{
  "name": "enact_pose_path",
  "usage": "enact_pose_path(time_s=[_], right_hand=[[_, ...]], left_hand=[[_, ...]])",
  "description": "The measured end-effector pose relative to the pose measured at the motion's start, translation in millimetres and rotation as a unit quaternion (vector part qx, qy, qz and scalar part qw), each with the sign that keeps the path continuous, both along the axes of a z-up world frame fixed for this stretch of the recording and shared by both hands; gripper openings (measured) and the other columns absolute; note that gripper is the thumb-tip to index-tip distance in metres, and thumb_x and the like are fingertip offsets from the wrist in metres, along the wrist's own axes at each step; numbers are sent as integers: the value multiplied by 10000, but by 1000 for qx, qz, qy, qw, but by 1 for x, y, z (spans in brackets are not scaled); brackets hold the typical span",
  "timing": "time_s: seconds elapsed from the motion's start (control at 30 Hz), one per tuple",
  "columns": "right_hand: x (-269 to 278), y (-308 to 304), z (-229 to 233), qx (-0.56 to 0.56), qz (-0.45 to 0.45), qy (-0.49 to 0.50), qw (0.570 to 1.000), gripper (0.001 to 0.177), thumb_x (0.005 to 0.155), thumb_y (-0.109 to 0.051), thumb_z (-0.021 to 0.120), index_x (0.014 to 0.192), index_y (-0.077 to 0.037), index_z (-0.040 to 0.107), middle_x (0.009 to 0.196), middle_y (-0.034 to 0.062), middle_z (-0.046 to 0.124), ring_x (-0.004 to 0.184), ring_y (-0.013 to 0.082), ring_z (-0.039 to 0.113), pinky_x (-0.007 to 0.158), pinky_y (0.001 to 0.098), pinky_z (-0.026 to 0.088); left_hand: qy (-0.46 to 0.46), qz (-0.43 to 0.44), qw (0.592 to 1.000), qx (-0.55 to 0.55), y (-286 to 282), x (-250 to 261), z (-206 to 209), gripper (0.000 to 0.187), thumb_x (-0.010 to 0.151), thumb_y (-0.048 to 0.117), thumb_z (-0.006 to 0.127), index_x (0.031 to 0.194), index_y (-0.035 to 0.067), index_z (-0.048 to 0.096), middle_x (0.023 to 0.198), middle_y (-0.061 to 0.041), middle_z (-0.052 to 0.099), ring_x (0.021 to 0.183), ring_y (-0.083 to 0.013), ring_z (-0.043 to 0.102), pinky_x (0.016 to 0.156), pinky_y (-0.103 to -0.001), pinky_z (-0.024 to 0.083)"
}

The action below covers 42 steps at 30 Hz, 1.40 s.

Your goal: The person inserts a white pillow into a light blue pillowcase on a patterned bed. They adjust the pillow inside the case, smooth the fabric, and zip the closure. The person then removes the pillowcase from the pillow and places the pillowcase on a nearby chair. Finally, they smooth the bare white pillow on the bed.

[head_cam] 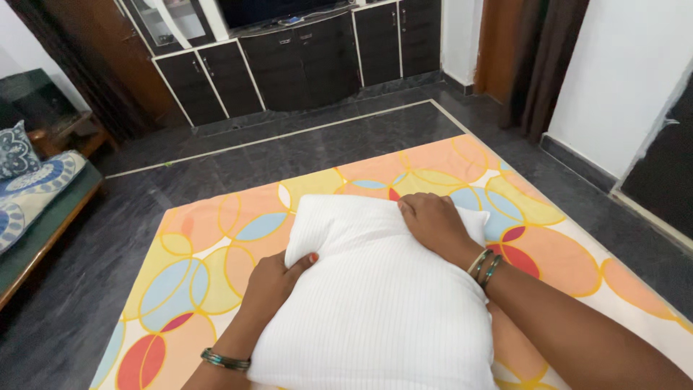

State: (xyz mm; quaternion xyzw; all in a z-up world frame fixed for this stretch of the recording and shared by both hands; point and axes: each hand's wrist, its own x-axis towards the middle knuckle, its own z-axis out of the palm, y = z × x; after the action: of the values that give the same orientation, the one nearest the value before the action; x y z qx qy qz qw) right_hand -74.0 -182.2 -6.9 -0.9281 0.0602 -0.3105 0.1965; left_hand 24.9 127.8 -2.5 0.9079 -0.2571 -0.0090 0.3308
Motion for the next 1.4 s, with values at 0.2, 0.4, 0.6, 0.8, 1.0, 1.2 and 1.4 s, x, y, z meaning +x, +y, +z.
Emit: enact_pose_path(time_s=[0.2,0.4,0.6,0.8,1.0,1.2,1.4], right_hand=[[0,-3,2,2,15,3,1000,324,991,-277,523,985,-38,742,956,169,745,921,365,685,874,508,480],[-4,-1,8,23,30,1,999,327,988,-271,535,1006,-23,748,968,188,744,925,381,691,874,476,510],[-7,0,12,65,23,32,997,347,994,-280,524,1067,-24,748,1010,193,748,939,368,698,860,447,524],[-1,-6,7,91,36,36,995,364,999,-288,525,1107,-13,737,1047,189,751,966,353,703,862,425,527],[1,-8,7,78,50,32,995,358,1012,-279,531,1131,-4,727,1073,187,749,989,342,706,885,404,525],[-1,-5,7,57,73,10,996,355,1026,-262,527,1161,10,710,1085,197,741,996,348,699,893,411,523],[-1,-9,5,47,74,2,996,334,1019,-245,537,1138,12,716,1083,212,734,986,368,695,882,423,525]], left_hand=[[128,24,985,-112,28,10,6,848,827,645,635,1422,56,493,1221,-260,691,1116,-344,710,955,-406,533],[50,-95,994,21,20,-30,18,1276,626,555,904,1610,136,208,1427,-323,468,1253,-414,538,1008,-438,465],[97,-107,989,-39,7,-37,25,1041,600,482,900,1462,118,445,1076,-239,740,972,-319,724,851,-394,553],[73,-122,985,-102,1,-41,19,706,704,435,820,1310,120,637,952,-128,807,777,-259,777,731,-367,587],[61,-51,997,-6,11,-31,32,839,727,589,785,1409,171,534,1007,-201,753,948,-333,722,840,-440,547],[-308,-84,947,-40,23,-52,50,949,716,679,797,1417,107,513,1366,-213,549,1273,-404,498,1025,-583,372],[-356,-400,844,-10,-9,-147,45,1046,548,623,813,1432,137,538,1340,-170,566,1278,-375,487,1009,-652,332]])
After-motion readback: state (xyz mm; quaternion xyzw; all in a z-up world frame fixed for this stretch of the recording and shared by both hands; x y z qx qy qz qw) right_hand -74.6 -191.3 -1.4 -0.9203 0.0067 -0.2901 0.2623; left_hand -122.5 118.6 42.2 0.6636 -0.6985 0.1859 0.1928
